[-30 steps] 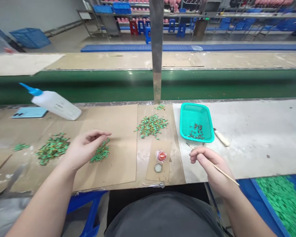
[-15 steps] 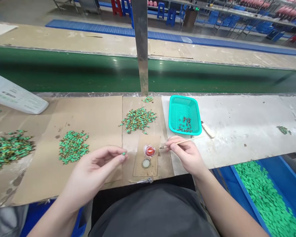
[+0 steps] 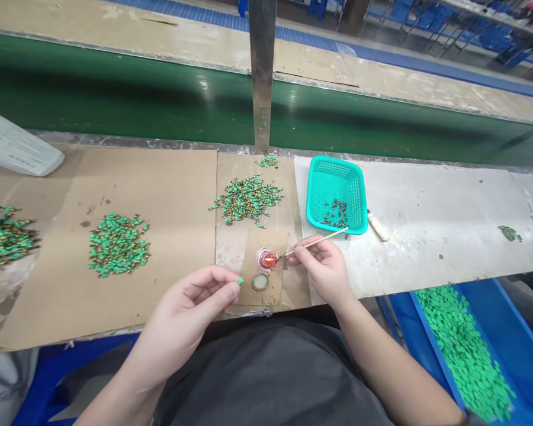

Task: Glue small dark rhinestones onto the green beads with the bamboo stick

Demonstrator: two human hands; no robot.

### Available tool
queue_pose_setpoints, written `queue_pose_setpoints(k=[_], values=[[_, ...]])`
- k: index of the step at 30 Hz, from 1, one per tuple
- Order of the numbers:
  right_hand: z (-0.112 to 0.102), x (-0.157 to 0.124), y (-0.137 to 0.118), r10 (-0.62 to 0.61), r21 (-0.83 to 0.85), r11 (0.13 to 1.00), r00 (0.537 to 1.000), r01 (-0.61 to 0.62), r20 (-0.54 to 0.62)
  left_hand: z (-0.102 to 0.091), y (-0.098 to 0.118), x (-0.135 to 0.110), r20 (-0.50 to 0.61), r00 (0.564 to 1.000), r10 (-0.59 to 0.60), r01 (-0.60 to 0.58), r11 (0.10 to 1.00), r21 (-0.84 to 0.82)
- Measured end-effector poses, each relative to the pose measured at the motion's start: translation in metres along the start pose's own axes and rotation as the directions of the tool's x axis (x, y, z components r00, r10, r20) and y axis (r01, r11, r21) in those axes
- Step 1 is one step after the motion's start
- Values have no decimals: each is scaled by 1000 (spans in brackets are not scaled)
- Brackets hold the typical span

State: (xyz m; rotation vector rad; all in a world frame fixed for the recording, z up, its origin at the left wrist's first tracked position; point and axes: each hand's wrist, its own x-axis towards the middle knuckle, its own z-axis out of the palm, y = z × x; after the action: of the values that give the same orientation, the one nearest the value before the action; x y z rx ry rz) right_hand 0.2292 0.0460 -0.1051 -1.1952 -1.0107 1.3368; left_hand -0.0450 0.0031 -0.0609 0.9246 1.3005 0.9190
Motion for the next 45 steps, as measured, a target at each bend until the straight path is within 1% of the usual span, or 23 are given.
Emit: queue_pose_setpoints(k=[8,11,13,16,18,21,23,25,27,32,40,45], values=[[-2,1,-2,28,11,1000,999,-29,35,8,2,-1,32,999,-43,46,996,-82],[-2,1,-5,22,15,1000,999,-23,47,11,4,-1,21,998,-56,57,994,-91],[-2,0,-10,9,16,1000,999,-9,53,12,4,-1,0,998,-61,61,994,-93],[-1,-9,-26,-28,27,999,998,27,64,18,6,-3,-22,998,-64,62,992,-107],[0,-19,-40,-62,44,997,995,59,72,24,10,-5,11,997,-77,78,985,-156],[5,-35,-63,-137,101,987,983,125,123,33,17,-8,136,987,-84,120,949,-291],[8,-44,-76,-176,134,979,970,154,168,38,20,-10,218,974,-63,142,918,-371],[11,-50,-85,-190,142,976,963,165,191,42,23,-12,275,961,-36,155,890,-428],[13,-54,-91,-198,142,975,960,172,198,44,25,-14,309,951,-25,171,874,-455],[14,-59,-95,-220,132,972,952,196,211,45,27,-19,326,945,-31,190,863,-469],[15,-60,-98,-194,142,976,957,166,216,47,29,-20,334,942,-42,206,855,-475],[15,-60,-100,-212,128,974,951,187,225,45,28,-21,340,940,-32,202,854,-479]])
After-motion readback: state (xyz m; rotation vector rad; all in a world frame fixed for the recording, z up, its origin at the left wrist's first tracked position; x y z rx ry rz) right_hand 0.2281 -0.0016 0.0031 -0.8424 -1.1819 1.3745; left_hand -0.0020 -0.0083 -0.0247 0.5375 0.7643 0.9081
